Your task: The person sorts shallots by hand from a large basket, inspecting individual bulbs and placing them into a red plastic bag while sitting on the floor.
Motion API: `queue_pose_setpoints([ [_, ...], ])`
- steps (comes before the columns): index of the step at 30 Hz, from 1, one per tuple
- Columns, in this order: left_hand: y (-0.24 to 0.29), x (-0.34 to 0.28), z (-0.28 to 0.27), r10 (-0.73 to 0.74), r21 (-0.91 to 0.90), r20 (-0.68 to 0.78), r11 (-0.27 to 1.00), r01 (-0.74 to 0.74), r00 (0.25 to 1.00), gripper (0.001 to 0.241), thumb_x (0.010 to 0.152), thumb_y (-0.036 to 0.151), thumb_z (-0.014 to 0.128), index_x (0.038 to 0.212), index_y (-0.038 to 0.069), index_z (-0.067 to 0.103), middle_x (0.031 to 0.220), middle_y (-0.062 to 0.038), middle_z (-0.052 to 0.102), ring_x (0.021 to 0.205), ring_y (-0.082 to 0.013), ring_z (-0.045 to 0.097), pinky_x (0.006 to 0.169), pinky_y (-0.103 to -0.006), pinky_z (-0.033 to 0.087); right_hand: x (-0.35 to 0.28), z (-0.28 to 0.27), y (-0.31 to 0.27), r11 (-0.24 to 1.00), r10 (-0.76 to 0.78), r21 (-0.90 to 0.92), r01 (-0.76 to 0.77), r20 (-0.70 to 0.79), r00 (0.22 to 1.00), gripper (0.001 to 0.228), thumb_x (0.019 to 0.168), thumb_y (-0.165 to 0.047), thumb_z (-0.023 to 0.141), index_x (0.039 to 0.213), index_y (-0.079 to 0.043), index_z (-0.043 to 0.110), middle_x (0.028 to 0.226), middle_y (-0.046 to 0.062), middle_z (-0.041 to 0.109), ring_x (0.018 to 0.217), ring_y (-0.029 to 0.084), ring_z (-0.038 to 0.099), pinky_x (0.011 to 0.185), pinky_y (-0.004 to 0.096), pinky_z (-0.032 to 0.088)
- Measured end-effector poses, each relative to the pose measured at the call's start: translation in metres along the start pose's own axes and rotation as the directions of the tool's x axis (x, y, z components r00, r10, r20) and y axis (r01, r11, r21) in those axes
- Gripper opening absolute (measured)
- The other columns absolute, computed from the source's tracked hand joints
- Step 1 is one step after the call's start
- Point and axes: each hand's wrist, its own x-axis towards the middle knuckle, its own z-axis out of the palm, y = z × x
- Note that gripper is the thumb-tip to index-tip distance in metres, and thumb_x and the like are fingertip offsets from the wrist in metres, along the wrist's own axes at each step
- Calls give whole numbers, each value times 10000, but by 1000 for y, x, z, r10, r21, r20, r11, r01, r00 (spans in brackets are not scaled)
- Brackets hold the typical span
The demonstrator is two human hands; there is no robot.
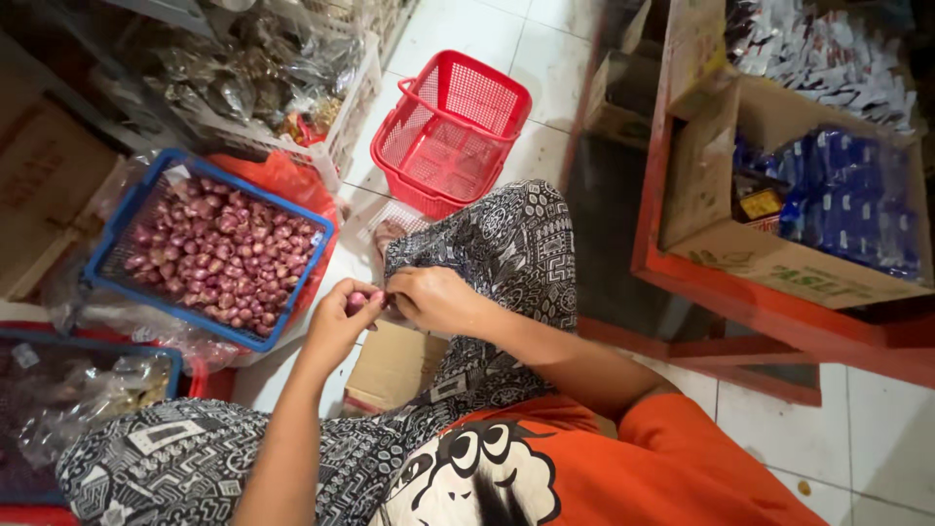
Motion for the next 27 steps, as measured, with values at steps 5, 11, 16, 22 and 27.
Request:
queue_pose_setpoints([
  [5,3,-44,28,9,-16,-86,1000,-11,996,191,956,203,732,1019,28,689,759,26,558,660,-50,517,582,-227,478,-32,2,-5,992,-49,118,49,-4,999,150,861,-54,647,995,5,680,916,180,673,837,389,682,732,457,556],
  [11,12,-89,46,-275,-157,-90,953,259,957,178,931,210,711,1005,49,708,686,0,572,525,-42,411,437,-210,318,-66,18,-4,929,-53,366,52,-7,999,129,889,-28,628,991,31,679,912,184,692,845,345,695,745,405,544],
  [16,12,-90,46,-229,-358,30,906,225,973,198,934,215,707,999,30,682,770,-29,683,543,-35,499,463,-173,341,-79,27,10,803,-11,596,-8,29,1000,125,928,-39,621,1003,40,684,855,95,676,782,175,640,695,325,517],
  [22,16,-93,58,-164,-694,177,678,242,970,278,880,183,725,1092,33,625,918,-75,721,713,-95,644,620,-207,497,-91,22,18,232,86,931,-280,267,960,123,1001,-64,629,1049,33,686,824,5,627,677,37,506,596,219,386],
  [27,49,-76,104,82,-822,371,492,286,925,339,920,207,760,1148,33,581,956,-91,701,813,-162,698,664,-257,540,-117,-28,16,-44,58,982,-181,184,981,120,1022,-94,661,1021,25,674,857,52,629,677,92,534,591,238,393],
])
